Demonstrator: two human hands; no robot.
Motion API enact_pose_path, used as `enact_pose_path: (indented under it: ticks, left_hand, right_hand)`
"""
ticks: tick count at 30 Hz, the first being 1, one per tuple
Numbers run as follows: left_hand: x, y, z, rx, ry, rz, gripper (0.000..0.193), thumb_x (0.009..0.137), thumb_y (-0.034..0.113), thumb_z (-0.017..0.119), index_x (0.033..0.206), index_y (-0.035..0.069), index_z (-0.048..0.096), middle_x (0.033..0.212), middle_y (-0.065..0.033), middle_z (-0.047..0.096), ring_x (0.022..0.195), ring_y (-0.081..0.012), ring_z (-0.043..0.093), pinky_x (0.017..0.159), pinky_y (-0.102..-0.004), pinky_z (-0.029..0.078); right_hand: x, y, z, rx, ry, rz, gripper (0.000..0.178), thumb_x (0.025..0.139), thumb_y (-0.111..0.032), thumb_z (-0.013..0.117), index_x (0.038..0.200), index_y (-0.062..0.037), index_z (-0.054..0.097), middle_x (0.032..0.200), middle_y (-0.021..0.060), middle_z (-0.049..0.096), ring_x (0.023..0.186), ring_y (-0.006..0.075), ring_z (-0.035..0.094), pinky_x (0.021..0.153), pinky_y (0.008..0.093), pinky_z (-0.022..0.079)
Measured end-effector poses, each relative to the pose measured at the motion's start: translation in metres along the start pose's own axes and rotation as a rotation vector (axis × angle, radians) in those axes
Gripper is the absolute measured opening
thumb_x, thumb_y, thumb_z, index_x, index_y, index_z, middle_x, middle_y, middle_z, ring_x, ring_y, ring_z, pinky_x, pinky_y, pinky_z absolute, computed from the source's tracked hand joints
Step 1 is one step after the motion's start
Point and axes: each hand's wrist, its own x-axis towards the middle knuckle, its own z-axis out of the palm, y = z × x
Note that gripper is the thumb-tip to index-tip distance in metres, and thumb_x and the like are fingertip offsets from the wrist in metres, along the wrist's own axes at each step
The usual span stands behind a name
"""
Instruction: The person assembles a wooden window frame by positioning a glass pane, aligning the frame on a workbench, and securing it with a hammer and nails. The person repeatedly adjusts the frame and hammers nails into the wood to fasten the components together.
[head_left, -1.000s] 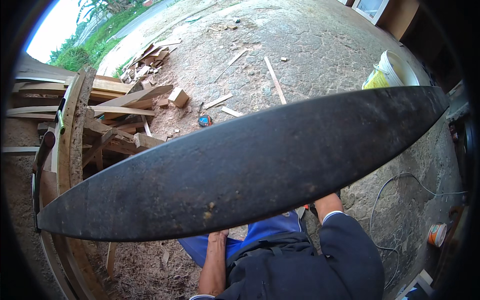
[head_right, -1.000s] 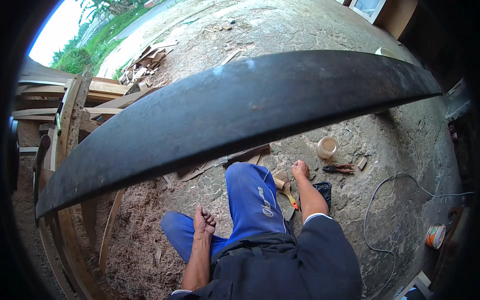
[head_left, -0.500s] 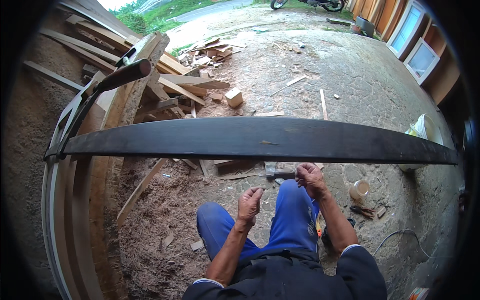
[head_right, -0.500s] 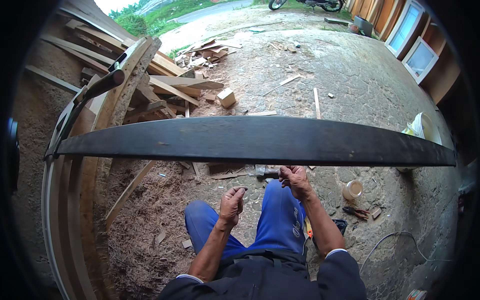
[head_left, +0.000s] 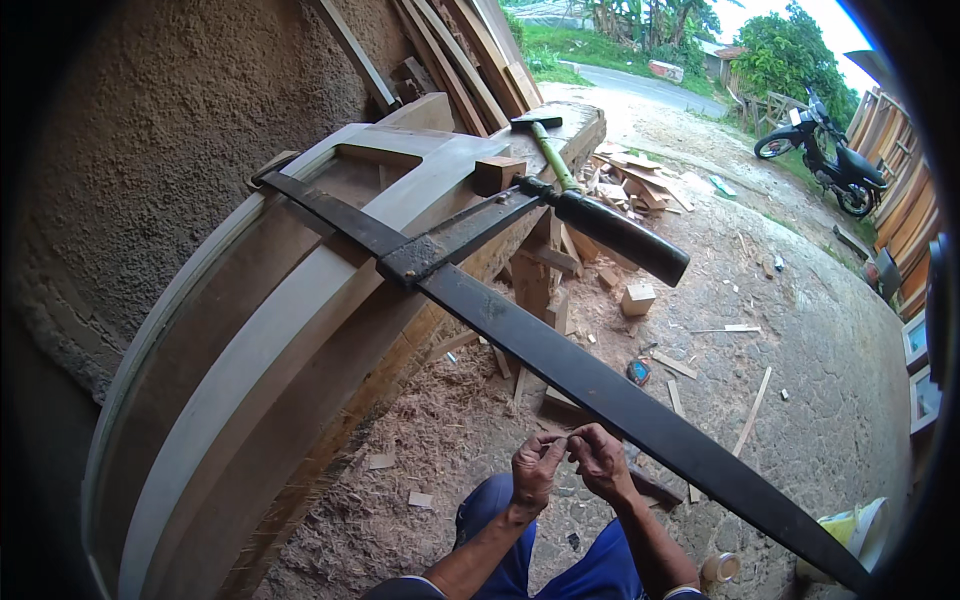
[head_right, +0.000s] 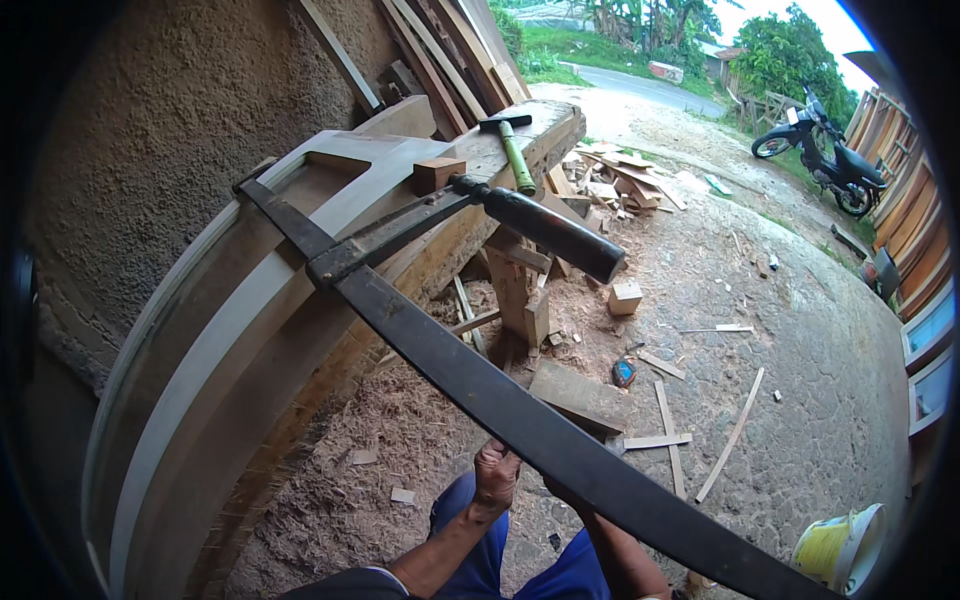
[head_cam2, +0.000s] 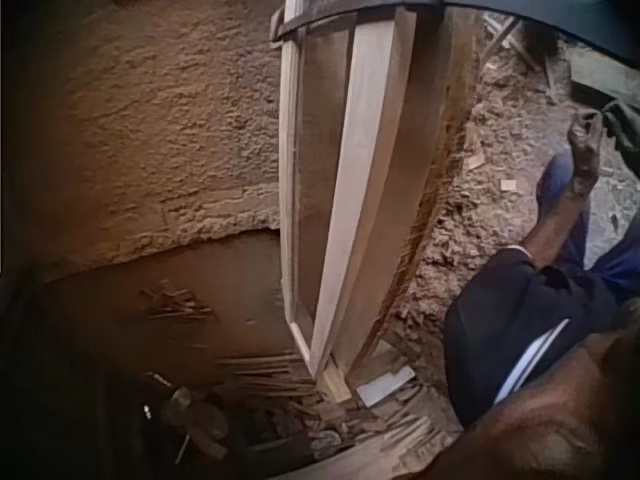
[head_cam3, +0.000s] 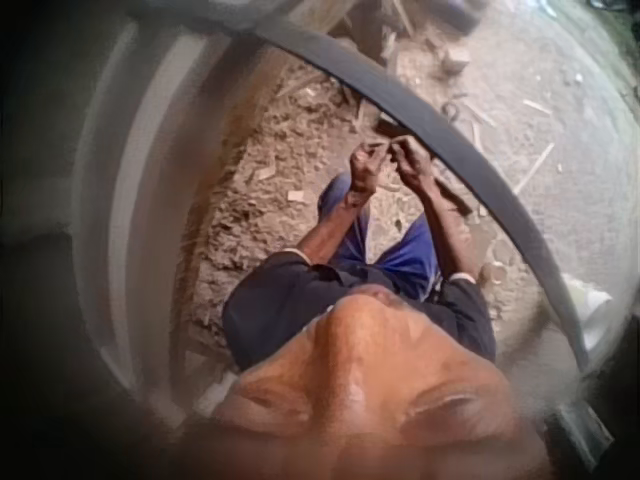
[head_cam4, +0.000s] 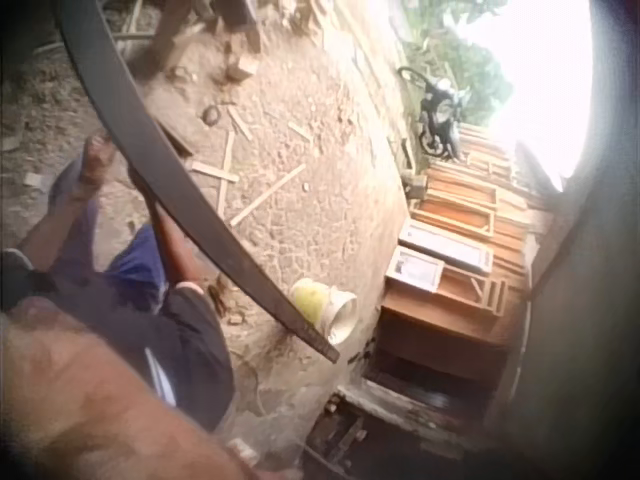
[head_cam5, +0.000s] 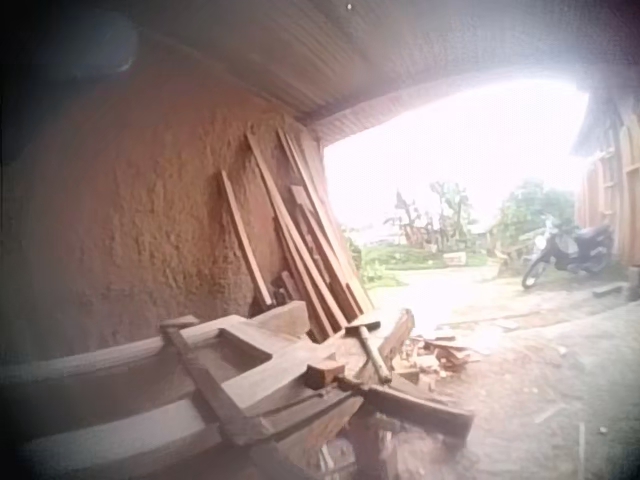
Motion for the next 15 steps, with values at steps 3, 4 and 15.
enact_pose_path:
  ticks: [3,4,15]
  left_hand:
    - [-0.021,0.030,-0.020,0.056,0.055,-0.027,0.010,0.097,0.008,0.066,0.104,0.001,0.066,0.089,-0.0020,0.070,0.080,-0.0069,0.063,0.073,-0.0222,0.051]
    - [-0.029,0.041,-0.026,0.120,0.055,0.015,0.010,0.097,0.008,0.067,0.105,0.001,0.066,0.089,-0.0020,0.070,0.079,-0.0069,0.063,0.073,-0.0220,0.051]
    - [-0.129,0.263,0.022,1.278,-0.263,0.000,0.016,0.087,0.024,0.069,0.099,0.013,0.070,0.070,-0.0146,0.067,0.067,-0.0349,0.069,0.056,-0.0419,0.053]
  right_hand:
    - [-0.012,-0.016,0.029,0.266,-0.085,0.289,0.027,0.104,-0.028,0.057,0.108,-0.0034,0.065,0.081,0.0046,0.067,0.065,0.0115,0.060,0.060,0.0294,0.050]
    - [-0.022,-0.026,0.035,0.262,-0.081,0.302,0.025,0.102,-0.026,0.058,0.106,-0.0028,0.064,0.081,0.0066,0.067,0.067,0.0138,0.062,0.060,0.0317,0.051]
    - [-0.091,-0.270,-0.019,-0.196,-0.127,0.095,0.016,0.093,-0.023,0.064,0.090,-0.0074,0.061,0.082,0.0180,0.065,0.077,0.0389,0.066,0.065,0.0497,0.051]
